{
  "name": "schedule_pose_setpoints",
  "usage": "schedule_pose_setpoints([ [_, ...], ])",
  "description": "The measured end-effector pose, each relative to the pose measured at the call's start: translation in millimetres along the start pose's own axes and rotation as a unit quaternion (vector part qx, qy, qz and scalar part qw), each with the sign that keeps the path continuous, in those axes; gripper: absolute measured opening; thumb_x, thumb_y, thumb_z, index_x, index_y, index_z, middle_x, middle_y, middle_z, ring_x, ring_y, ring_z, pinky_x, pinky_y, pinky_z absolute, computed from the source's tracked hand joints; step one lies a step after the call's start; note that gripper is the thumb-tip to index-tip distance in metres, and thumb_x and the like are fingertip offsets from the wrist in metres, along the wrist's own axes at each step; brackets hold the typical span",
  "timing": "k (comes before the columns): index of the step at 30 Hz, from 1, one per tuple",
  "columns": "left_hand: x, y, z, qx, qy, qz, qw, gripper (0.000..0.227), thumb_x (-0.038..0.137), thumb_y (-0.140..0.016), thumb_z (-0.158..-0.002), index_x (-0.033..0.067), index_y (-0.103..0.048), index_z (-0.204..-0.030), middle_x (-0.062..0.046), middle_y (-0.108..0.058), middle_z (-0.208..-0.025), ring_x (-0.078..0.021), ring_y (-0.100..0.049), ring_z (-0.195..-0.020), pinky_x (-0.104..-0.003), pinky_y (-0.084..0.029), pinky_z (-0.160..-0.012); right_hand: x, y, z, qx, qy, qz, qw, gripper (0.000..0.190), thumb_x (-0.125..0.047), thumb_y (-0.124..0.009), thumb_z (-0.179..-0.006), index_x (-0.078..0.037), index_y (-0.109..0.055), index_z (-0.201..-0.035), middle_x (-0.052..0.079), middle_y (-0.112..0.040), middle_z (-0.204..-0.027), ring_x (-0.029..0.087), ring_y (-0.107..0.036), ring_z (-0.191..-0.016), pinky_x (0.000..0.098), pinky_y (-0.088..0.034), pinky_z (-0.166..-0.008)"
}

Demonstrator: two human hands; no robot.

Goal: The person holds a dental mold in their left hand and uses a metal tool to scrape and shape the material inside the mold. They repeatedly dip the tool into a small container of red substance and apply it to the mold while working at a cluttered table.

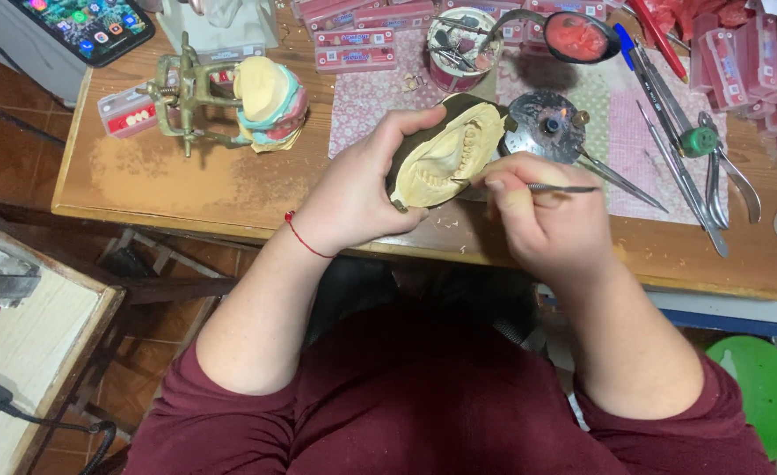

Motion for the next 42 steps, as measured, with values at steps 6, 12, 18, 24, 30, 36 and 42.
schedule_pose_setpoints([
  [6, 0, 0, 0, 0.0, 0.004, -0.007, 1.0, 0.086, 0.008, -0.084, -0.073, 0.0119, -0.043, -0.149, -0.013, -0.063, -0.142, -0.0281, -0.065, -0.132, -0.036, -0.053, -0.109, -18, 8, -6, -0.109, -0.076, -0.057, 0.989, 0.017, -0.009, -0.056, -0.099, -0.007, -0.073, -0.102, 0.006, -0.073, -0.074, 0.019, -0.072, -0.066, 0.0294, -0.058, -0.067],
  [12, 0, 0, 0, -0.001, -0.012, 0.0, 1.0, 0.087, 0.007, -0.083, -0.072, 0.0108, -0.043, -0.149, -0.014, -0.062, -0.143, -0.029, -0.063, -0.134, -0.036, -0.052, -0.11, -43, 14, -10, -0.068, 0.103, 0.077, 0.989, 0.011, -0.009, -0.063, -0.099, -0.009, -0.072, -0.105, 0.01, -0.074, -0.091, 0.028, -0.074, -0.081, 0.0373, -0.059, -0.074],
  [18, -4, -2, -1, -0.008, 0.0, 0.027, 1.0, 0.085, 0.006, -0.082, -0.074, 0.0101, -0.042, -0.15, -0.012, -0.062, -0.144, -0.0264, -0.064, -0.135, -0.035, -0.052, -0.112, -41, 11, -18, -0.09, 0.102, 0.151, 0.979, 0.01, -0.016, -0.068, -0.098, -0.01, -0.075, -0.101, 0.01, -0.074, -0.086, 0.03, -0.072, -0.075, 0.0405, -0.057, -0.066],
  [24, -2, -2, 0, -0.007, -0.004, 0.022, 1.0, 0.085, 0.006, -0.082, -0.074, 0.0098, -0.042, -0.149, -0.012, -0.062, -0.144, -0.0259, -0.064, -0.135, -0.035, -0.052, -0.112, -27, 10, -16, -0.06, 0.085, 0.167, 0.98, 0.014, -0.017, -0.065, -0.101, -0.009, -0.076, -0.098, 0.011, -0.075, -0.09, 0.032, -0.07, -0.075, 0.0411, -0.056, -0.065],
  [30, -3, -3, 0, -0.002, -0.016, -0.008, 1.0, 0.086, 0.007, -0.083, -0.073, 0.0099, -0.043, -0.149, -0.012, -0.062, -0.145, -0.026, -0.063, -0.135, -0.034, -0.052, -0.111, -7, 8, -4, 0.005, 0.038, 0.103, 0.994, 0.02, -0.015, -0.061, -0.106, -0.006, -0.076, -0.097, 0.011, -0.072, -0.083, 0.03, -0.07, -0.072, 0.0387, -0.056, -0.065],
  [36, -2, -3, 0, -0.005, 0.006, 0.005, 1.0, 0.086, 0.008, -0.084, -0.072, 0.0095, -0.043, -0.148, -0.013, -0.063, -0.143, -0.0263, -0.064, -0.134, -0.035, -0.052, -0.11, 3, 7, 10, 0.105, 0.014, 0.061, 0.993, 0.018, -0.006, -0.063, -0.105, -0.002, -0.073, -0.091, 0.012, -0.068, -0.076, 0.028, -0.066, -0.064, 0.0381, -0.05, -0.059],
  [42, 1, -3, 0, 0.0, -0.002, -0.012, 1.0, 0.086, 0.008, -0.084, -0.072, 0.0091, -0.043, -0.148, -0.013, -0.062, -0.143, -0.0265, -0.063, -0.135, -0.034, -0.051, -0.111, 15, 0, 17, 0.147, 0.045, 0.1, 0.983, 0.027, -0.005, -0.07, -0.103, 0.0, -0.065, -0.077, 0.015, -0.063, -0.071, 0.032, -0.062, -0.064, 0.0424, -0.047, -0.063],
])
Point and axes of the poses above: each hand's wrist, its own z-axis away from the middle knuckle, its own y-axis out of the back of the hand, x = y × z, the point moved 8 cm from there along -z, towards the middle knuckle
